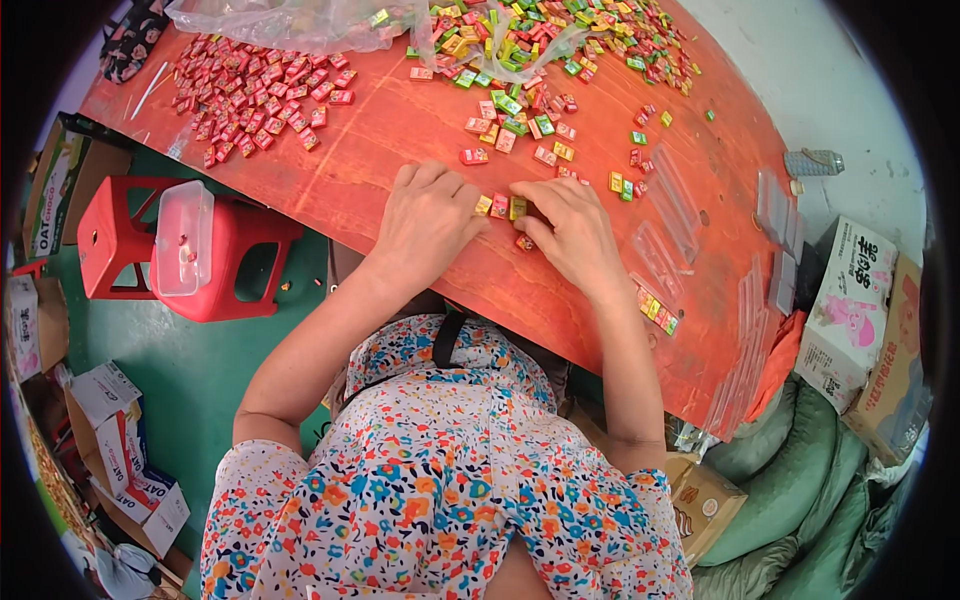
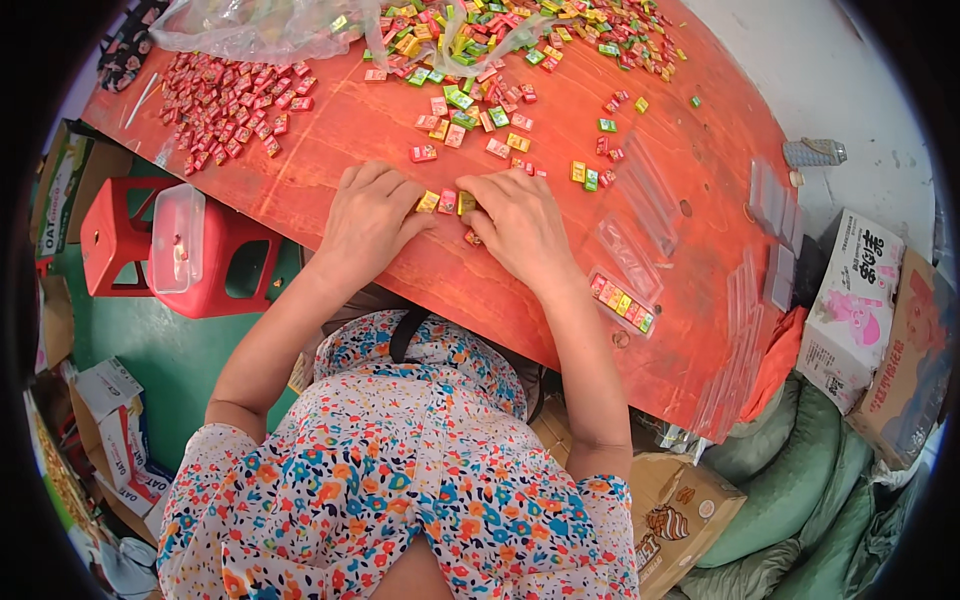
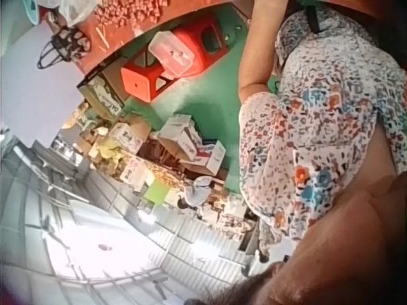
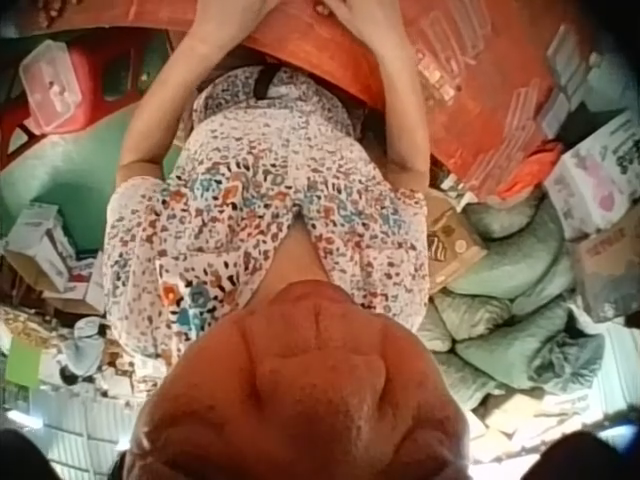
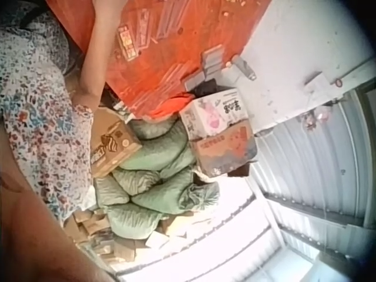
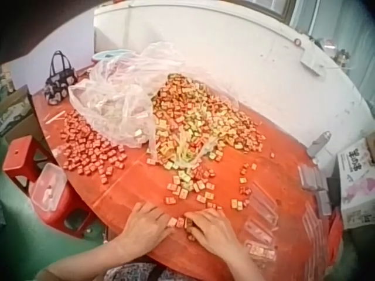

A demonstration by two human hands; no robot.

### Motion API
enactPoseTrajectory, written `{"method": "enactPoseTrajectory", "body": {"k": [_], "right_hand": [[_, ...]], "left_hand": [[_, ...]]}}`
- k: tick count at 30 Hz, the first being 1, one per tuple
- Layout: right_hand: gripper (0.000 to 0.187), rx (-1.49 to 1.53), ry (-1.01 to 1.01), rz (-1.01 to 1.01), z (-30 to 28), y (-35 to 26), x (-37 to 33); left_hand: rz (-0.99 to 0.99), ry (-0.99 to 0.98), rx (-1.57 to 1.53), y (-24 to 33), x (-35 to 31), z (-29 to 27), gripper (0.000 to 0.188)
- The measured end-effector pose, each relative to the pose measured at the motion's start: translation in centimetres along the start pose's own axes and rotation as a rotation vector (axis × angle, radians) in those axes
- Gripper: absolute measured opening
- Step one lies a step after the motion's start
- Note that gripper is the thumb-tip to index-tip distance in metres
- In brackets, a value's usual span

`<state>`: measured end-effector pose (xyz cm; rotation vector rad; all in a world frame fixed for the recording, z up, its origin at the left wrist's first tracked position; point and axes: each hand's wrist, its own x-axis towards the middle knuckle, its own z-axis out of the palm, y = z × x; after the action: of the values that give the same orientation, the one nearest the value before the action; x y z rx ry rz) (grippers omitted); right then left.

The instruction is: Sort small colorful square items and place them into clear plastic trays for packaging.

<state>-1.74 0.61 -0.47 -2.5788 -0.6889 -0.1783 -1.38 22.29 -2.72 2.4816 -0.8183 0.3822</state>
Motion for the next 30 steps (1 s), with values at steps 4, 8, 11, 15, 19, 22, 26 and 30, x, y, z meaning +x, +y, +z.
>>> {"method": "enactPoseTrajectory", "body": {"k": [4, 8, 11, 15, 19, 22, 26, 30], "right_hand": [[0.031, 0.009, 0.097, 0.026, -1.2, -0.2, -0.5], [0.032, -0.034, 0.091, 0.030, -2.0, -1.1, -2.4], [0.031, -0.123, 0.062, 0.098, -1.1, -2.6, -3.3], [0.030, -0.156, 0.134, 0.099, 0.0, -2.1, -3.9], [0.027, -0.130, -0.024, 0.182, -2.2, -2.1, -4.5], [0.027, -0.147, -0.003, 0.159, -2.8, -1.1, -4.3], [0.028, -0.230, 0.092, 0.027, -2.1, 0.7, -2.2], [0.028, -0.247, -0.006, 0.017, -1.8, 1.1, -1.5]], "left_hand": [[-0.040, 0.014, 0.001, 0.6, 0.1, -0.9, 0.039], [-0.067, 0.012, -0.039, -0.6, -1.1, -3.0, 0.045], [-0.104, 0.023, -0.068, -1.1, -2.0, -3.6, 0.039], [-0.116, 0.030, -0.085, -1.3, -2.1, -3.2, 0.034], [-0.104, 0.017, -0.034, -1.7, -1.8, -2.3, 0.027], [-0.103, 0.027, -0.058, -1.4, -1.3, -2.0, 0.024], [-0.025, 0.043, -0.104, -1.1, -0.8, -1.3, 0.022], [-0.033, -0.013, -0.076, -0.6, -0.4, -0.9, 0.022]]}}
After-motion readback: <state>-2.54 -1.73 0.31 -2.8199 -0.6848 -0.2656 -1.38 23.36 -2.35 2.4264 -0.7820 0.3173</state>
